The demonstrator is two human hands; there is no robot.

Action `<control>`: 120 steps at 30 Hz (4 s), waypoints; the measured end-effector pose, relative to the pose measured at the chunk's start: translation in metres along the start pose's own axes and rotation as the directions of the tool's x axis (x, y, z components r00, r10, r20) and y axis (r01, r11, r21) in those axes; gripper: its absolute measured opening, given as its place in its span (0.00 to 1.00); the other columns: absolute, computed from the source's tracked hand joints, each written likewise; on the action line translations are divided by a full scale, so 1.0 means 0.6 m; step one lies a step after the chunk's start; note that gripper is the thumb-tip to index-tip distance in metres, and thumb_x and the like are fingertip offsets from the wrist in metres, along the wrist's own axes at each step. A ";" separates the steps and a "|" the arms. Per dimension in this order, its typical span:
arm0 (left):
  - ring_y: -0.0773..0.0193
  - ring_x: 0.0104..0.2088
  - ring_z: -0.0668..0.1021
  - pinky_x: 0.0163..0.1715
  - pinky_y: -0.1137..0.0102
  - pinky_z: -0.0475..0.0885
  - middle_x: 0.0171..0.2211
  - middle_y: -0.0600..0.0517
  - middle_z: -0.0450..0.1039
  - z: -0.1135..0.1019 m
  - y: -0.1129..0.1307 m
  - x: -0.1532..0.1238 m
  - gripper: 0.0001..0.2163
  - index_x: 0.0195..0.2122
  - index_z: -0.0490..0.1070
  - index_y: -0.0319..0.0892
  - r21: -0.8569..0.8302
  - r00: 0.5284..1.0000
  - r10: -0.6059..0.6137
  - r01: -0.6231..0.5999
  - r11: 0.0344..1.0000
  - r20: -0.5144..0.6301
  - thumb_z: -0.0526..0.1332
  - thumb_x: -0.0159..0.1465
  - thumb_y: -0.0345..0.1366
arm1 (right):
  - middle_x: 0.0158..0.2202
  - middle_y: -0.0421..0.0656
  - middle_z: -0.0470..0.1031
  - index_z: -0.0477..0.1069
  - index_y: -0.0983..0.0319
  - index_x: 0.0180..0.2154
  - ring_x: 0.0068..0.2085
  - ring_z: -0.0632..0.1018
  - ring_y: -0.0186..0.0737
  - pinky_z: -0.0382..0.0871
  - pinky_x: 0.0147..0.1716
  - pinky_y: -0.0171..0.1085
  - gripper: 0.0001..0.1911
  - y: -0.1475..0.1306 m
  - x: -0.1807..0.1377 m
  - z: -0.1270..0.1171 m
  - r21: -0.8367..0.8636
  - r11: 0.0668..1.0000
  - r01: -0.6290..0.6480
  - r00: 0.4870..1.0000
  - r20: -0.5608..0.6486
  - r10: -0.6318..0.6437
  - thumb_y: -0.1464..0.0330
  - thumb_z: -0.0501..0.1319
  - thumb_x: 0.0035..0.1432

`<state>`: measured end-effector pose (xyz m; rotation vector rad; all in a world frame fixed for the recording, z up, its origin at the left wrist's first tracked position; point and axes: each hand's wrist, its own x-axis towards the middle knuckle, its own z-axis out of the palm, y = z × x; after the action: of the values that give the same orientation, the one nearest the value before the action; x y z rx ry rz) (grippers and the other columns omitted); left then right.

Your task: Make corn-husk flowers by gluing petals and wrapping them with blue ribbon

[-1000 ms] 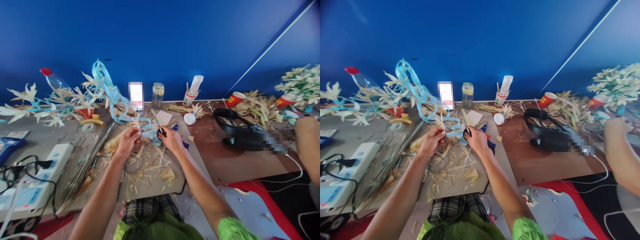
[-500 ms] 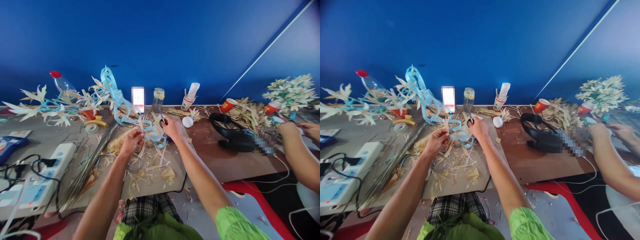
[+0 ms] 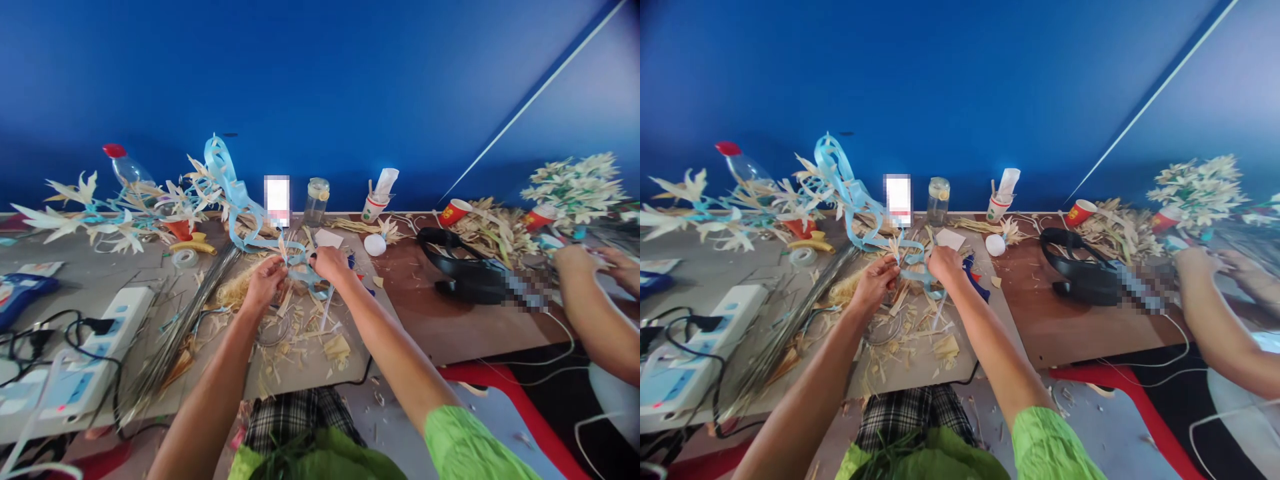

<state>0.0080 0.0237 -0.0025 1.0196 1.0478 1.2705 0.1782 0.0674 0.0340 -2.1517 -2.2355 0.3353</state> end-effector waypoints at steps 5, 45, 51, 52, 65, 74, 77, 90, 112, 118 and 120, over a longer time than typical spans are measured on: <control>0.76 0.15 0.62 0.15 0.78 0.54 0.18 0.59 0.64 0.000 -0.002 0.000 0.12 0.32 0.71 0.39 -0.036 1.000 -0.013 0.012 0.999 -0.021 0.68 0.47 0.36 | 0.44 0.60 0.76 0.75 0.68 0.44 0.46 0.77 0.54 0.69 0.42 0.43 0.22 -0.015 -0.025 -0.024 0.011 0.999 0.046 0.998 0.030 -0.046 0.58 0.54 0.58; 0.76 0.16 0.62 0.15 0.79 0.52 0.18 0.57 0.64 0.001 -0.009 -0.002 0.11 0.32 0.73 0.38 0.034 0.997 -0.083 0.083 0.996 -0.001 0.67 0.49 0.39 | 0.47 0.56 0.73 0.73 0.65 0.45 0.49 0.75 0.52 0.67 0.43 0.42 0.21 0.218 0.054 -0.046 -0.023 0.944 -0.330 0.939 -0.108 0.326 0.57 0.60 0.53; 0.75 0.15 0.61 0.14 0.78 0.51 0.17 0.57 0.63 0.004 -0.002 -0.006 0.12 0.33 0.73 0.38 0.059 0.996 -0.094 0.094 0.994 -0.002 0.66 0.50 0.40 | 0.52 0.55 0.68 0.67 0.63 0.51 0.47 0.75 0.48 0.68 0.42 0.40 0.20 0.179 0.031 -0.034 -0.044 0.975 -0.219 0.934 -0.299 0.196 0.65 0.55 0.58; 0.75 0.15 0.61 0.14 0.78 0.51 0.17 0.57 0.62 0.005 0.000 -0.007 0.12 0.33 0.73 0.38 0.066 0.996 -0.094 0.094 0.993 -0.003 0.66 0.50 0.40 | 0.53 0.55 0.67 0.65 0.63 0.52 0.47 0.75 0.48 0.68 0.42 0.40 0.20 0.171 0.030 -0.030 -0.043 0.981 -0.189 0.928 -0.334 0.164 0.65 0.54 0.59; 0.75 0.15 0.61 0.15 0.78 0.51 0.16 0.59 0.60 0.008 0.001 -0.006 0.12 0.32 0.71 0.37 0.106 0.994 -0.105 0.106 0.989 -0.020 0.65 0.49 0.39 | 0.52 0.53 0.68 0.74 0.61 0.44 0.45 0.75 0.46 0.66 0.44 0.41 0.18 0.097 0.079 -0.009 -0.143 0.990 -0.008 0.981 -0.194 -0.020 0.60 0.53 0.59; 0.75 0.14 0.60 0.14 0.78 0.50 0.15 0.59 0.60 0.006 -0.001 -0.008 0.12 0.33 0.71 0.37 0.110 0.994 -0.111 0.111 0.988 -0.003 0.63 0.51 0.39 | 0.47 0.55 0.74 0.76 0.66 0.40 0.49 0.73 0.49 0.62 0.47 0.41 0.15 0.063 0.087 -0.015 -0.260 0.949 0.177 0.959 -0.172 -0.226 0.72 0.52 0.58; 0.75 0.14 0.60 0.14 0.78 0.49 0.15 0.60 0.59 0.008 0.003 -0.011 0.11 0.33 0.71 0.38 0.095 0.993 -0.116 0.117 0.989 -0.010 0.64 0.51 0.39 | 0.44 0.53 0.76 0.76 0.64 0.41 0.45 0.75 0.47 0.64 0.43 0.39 0.15 0.059 0.098 -0.014 -0.187 0.972 0.140 0.961 -0.210 -0.179 0.69 0.52 0.59; 0.77 0.15 0.62 0.15 0.79 0.53 0.17 0.58 0.63 -0.002 -0.009 -0.003 0.11 0.31 0.71 0.38 -0.061 0.993 -0.111 0.113 0.992 0.025 0.66 0.50 0.38 | 0.15 0.35 0.61 0.68 0.63 0.22 0.19 0.62 0.30 0.56 0.22 0.32 0.12 0.068 0.123 -0.037 0.832 0.532 0.160 0.935 -0.301 0.189 0.61 0.59 0.49; 0.76 0.12 0.62 0.12 0.79 0.53 0.13 0.60 0.62 0.001 -0.001 -0.003 0.13 0.29 0.69 0.38 -0.141 0.969 -0.235 0.245 0.959 0.081 0.69 0.46 0.38 | 0.25 0.39 0.73 0.72 0.62 0.29 0.27 0.72 0.35 0.67 0.30 0.34 0.08 -0.035 -0.042 0.067 0.903 0.336 0.267 0.963 -0.261 -0.064 0.65 0.60 0.48; 0.76 0.12 0.61 0.13 0.80 0.52 0.12 0.61 0.61 0.003 0.001 -0.007 0.14 0.30 0.68 0.39 -0.118 0.961 -0.262 0.271 0.955 0.087 0.69 0.47 0.38 | 0.26 0.40 0.74 0.73 0.63 0.27 0.28 0.72 0.34 0.66 0.32 0.33 0.07 -0.033 -0.046 0.067 0.860 0.406 0.309 0.950 -0.298 -0.092 0.65 0.60 0.49; 0.76 0.12 0.61 0.13 0.80 0.52 0.11 0.61 0.60 0.003 0.001 -0.008 0.14 0.31 0.68 0.39 -0.105 0.960 -0.264 0.273 0.956 0.093 0.69 0.47 0.39 | 0.27 0.40 0.74 0.73 0.63 0.27 0.29 0.72 0.34 0.66 0.33 0.33 0.07 -0.033 -0.047 0.067 0.847 0.416 0.333 0.942 -0.320 -0.103 0.66 0.60 0.50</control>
<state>0.0097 0.0192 -0.0014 0.8005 1.0022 1.0489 0.1538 0.0332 0.0020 -1.1996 -1.5486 0.9552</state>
